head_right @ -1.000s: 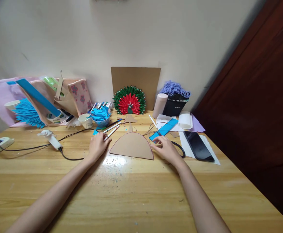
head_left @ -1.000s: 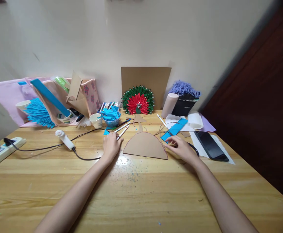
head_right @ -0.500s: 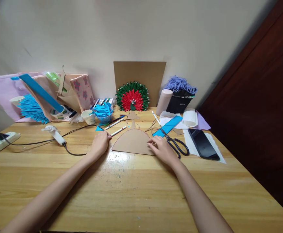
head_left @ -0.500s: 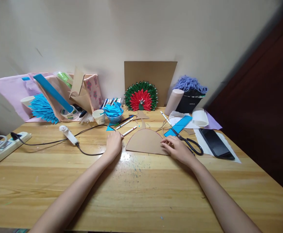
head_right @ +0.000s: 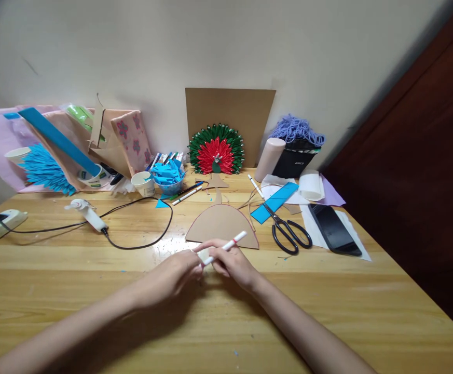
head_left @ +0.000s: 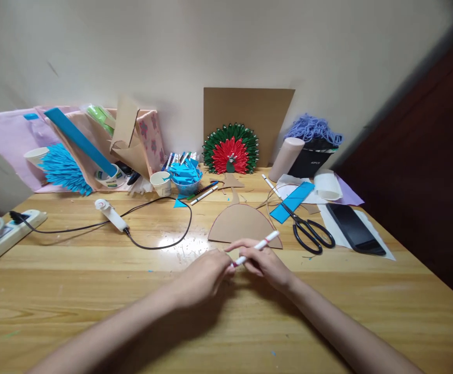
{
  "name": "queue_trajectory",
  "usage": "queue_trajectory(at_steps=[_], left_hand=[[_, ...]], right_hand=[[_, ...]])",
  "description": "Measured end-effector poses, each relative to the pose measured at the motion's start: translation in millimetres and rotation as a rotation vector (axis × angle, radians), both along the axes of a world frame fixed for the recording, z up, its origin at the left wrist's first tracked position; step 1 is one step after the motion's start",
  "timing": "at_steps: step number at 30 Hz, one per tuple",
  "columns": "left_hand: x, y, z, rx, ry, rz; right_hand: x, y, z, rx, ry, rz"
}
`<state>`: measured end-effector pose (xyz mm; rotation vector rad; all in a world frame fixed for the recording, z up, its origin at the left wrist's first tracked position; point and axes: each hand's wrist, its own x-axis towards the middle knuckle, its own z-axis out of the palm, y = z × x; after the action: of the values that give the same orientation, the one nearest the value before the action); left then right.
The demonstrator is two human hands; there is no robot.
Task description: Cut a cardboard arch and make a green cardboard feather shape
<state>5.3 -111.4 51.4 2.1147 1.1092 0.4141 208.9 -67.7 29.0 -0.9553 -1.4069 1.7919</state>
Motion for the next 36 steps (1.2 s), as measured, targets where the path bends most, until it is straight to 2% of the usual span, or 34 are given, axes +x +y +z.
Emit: queue_trajectory(at_steps=[2,3,4,5,7,8,11,13,15,18,22,27,32,36], left_hand=[[-23,3,5.6,-0.266,-0.021,-0.119],[-34,9,6.4,-0.319,-0.051,-0.096],[-42,17,5.5,-0.309,-0.088,-0.016],[-47,27,3.0,-0.255,-0.138,0.067],[-47,53,-6.3,-0.096,-0.269,0.234],[-42,65,-12.5,-0.046,-0.335,0.312],[-24,95,-33.4,-0.044,-0.468,0.386],[-17,104,-45.8,-0.075,-0.511,0.408],[-16,107,-54.4,-0.065,-0.486,0.425],[-20,105,-59.3,-0.023,-0.425,0.437],[-21,104,-57.7,0.047,-0.361,0.420],[-20,104,-55.4,0.116,-0.287,0.414],[-20,104,-55.4,0.098,-0.285,0.405],[-20,103,-55.7,0.097,-0.285,0.410]], right_hand=[[18,7,8.4,0.058,0.112,-0.311],[24,12,11.8,0.100,0.139,-0.413],[26,17,13.8,0.128,0.127,-0.462],[24,22,14.1,0.127,0.083,-0.422],[9,30,8.8,0.117,-0.016,-0.195],[-2,34,3.8,0.139,-0.050,-0.127],[-32,40,-15.0,0.209,-0.095,-0.060],[-42,41,-25.5,0.218,-0.107,-0.042],[-44,41,-31.9,0.237,-0.136,-0.042],[-43,39,-35.1,0.307,-0.219,-0.064],[-41,39,-34.2,0.364,-0.305,-0.055],[-40,40,-34.2,0.326,-0.296,0.026],[-39,40,-33.5,0.355,-0.302,-0.029],[-37,40,-30.3,0.297,-0.284,0.087]])
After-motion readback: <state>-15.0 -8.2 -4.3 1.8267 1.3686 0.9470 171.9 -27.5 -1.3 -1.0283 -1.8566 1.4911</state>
